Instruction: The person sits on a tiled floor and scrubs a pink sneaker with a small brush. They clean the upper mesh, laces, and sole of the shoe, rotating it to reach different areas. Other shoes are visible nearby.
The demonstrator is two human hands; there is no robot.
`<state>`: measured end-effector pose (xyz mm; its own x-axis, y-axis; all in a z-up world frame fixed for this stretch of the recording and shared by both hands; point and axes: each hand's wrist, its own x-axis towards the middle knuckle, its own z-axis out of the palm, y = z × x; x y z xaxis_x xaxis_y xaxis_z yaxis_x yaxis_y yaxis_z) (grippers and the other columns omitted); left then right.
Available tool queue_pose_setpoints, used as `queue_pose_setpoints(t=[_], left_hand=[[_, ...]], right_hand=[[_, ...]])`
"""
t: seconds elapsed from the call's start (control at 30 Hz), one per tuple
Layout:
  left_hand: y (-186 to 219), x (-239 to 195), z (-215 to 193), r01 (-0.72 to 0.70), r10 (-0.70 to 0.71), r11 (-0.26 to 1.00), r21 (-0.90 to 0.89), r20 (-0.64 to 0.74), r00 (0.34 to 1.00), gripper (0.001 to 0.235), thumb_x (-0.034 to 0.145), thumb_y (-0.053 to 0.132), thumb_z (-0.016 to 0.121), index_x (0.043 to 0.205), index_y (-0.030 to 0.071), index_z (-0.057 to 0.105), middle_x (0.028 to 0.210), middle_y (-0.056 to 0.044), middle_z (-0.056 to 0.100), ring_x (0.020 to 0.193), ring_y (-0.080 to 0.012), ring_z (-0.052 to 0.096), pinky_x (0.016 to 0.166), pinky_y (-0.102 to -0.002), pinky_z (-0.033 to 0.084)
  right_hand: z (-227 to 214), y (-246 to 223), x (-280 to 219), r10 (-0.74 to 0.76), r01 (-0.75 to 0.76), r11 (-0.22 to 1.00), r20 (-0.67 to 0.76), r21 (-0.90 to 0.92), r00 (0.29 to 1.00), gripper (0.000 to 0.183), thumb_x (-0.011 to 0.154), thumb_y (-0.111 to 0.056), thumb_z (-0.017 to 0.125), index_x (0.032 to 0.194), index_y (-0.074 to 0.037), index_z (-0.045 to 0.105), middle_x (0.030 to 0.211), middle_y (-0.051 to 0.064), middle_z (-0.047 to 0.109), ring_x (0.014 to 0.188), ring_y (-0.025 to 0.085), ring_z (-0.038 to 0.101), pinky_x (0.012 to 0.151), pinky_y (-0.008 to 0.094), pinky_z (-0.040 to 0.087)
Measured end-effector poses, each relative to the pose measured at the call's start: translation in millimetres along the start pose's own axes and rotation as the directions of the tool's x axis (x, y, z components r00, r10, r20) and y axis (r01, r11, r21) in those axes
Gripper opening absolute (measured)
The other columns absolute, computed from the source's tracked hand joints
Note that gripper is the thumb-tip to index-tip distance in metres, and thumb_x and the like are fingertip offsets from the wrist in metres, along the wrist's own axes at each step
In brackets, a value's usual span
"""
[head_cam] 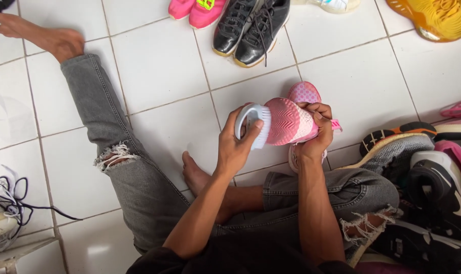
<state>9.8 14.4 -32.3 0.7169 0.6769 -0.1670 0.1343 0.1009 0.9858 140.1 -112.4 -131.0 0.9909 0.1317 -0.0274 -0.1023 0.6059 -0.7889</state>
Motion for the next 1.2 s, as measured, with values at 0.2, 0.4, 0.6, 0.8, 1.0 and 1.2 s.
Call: queue_pose_setpoints(t=[0.2,0.4,0.6,0.8,1.0,1.2], left_hand=[[6.6,-4.8,-1.9,-0.199,0.193,0.974,0.111,0.059,0.979,0.06,0.085,0.044,0.08,0.133,0.012,0.061,0.118,-0.023,0.07,0.113,-0.0384,0.068,0.096,-0.05,0.053],[6.0,-3.3,1.8,0.02,-0.019,1.0,-0.01,0.044,0.999,0.058,0.088,0.042,0.077,0.137,0.017,0.059,0.116,-0.023,0.069,0.11,-0.0265,0.068,0.097,-0.045,0.054],[1.7,9.9,0.9,0.008,-0.014,0.997,0.073,0.071,0.997,0.056,0.087,0.045,0.078,0.133,0.019,0.062,0.102,-0.011,0.067,0.093,-0.0166,0.064,0.086,-0.038,0.056],[8.4,-1.1,31.1,0.015,-0.011,1.0,-0.026,0.141,0.99,0.056,0.087,0.049,0.076,0.131,0.017,0.062,0.102,-0.02,0.069,0.094,-0.0249,0.067,0.085,-0.044,0.055],[1.2,-22.4,29.6,-0.14,0.153,0.988,-0.069,0.251,0.956,0.07,0.094,0.044,0.066,0.153,0.015,0.042,0.141,-0.03,0.057,0.133,-0.0497,0.051,0.112,-0.059,0.041],[-21.0,10.6,-10.2,-0.253,0.246,0.967,0.039,0.133,0.96,0.071,0.084,0.046,0.08,0.144,0.017,0.055,0.14,-0.016,0.06,0.136,-0.0371,0.054,0.116,-0.049,0.041]], right_hand=[[14.8,-9.1,-5.6,-0.008,0.011,0.999,0.052,-0.049,0.999,0.031,0.081,-0.026,0.057,0.101,-0.003,0.057,0.095,0.025,0.068,0.09,0.027,0.071,0.087,0.031,0.054],[24.6,-21.6,-6.5,0.011,-0.009,0.999,0.04,-0.053,0.999,0.046,0.08,-0.026,0.062,0.12,-0.005,0.056,0.099,0.021,0.072,0.088,0.021,0.074,0.088,0.033,0.058],[13.7,-17.9,-4.3,-0.015,0.025,0.992,-0.074,0.128,0.997,0.017,0.073,-0.016,0.059,0.084,-0.003,0.057,0.083,0.025,0.066,0.076,0.032,0.067,0.079,0.037,0.054],[-18.1,-41.0,14.4,-0.159,0.163,0.985,-0.07,0.052,0.985,0.012,0.078,-0.014,0.058,0.083,-0.004,0.053,0.083,0.025,0.062,0.079,0.033,0.065,0.084,0.038,0.054],[-16.3,-47.2,7.9,-0.116,0.124,0.99,-0.117,0.063,0.986,0.016,0.076,-0.019,0.059,0.081,-0.008,0.049,0.08,0.017,0.057,0.079,0.025,0.059,0.084,0.035,0.05],[7.1,3.0,-8.2,-0.028,0.035,0.992,-0.059,0.121,0.998,0.014,0.077,-0.018,0.057,0.083,-0.008,0.049,0.077,0.014,0.052,0.077,0.024,0.054,0.08,0.033,0.047]])
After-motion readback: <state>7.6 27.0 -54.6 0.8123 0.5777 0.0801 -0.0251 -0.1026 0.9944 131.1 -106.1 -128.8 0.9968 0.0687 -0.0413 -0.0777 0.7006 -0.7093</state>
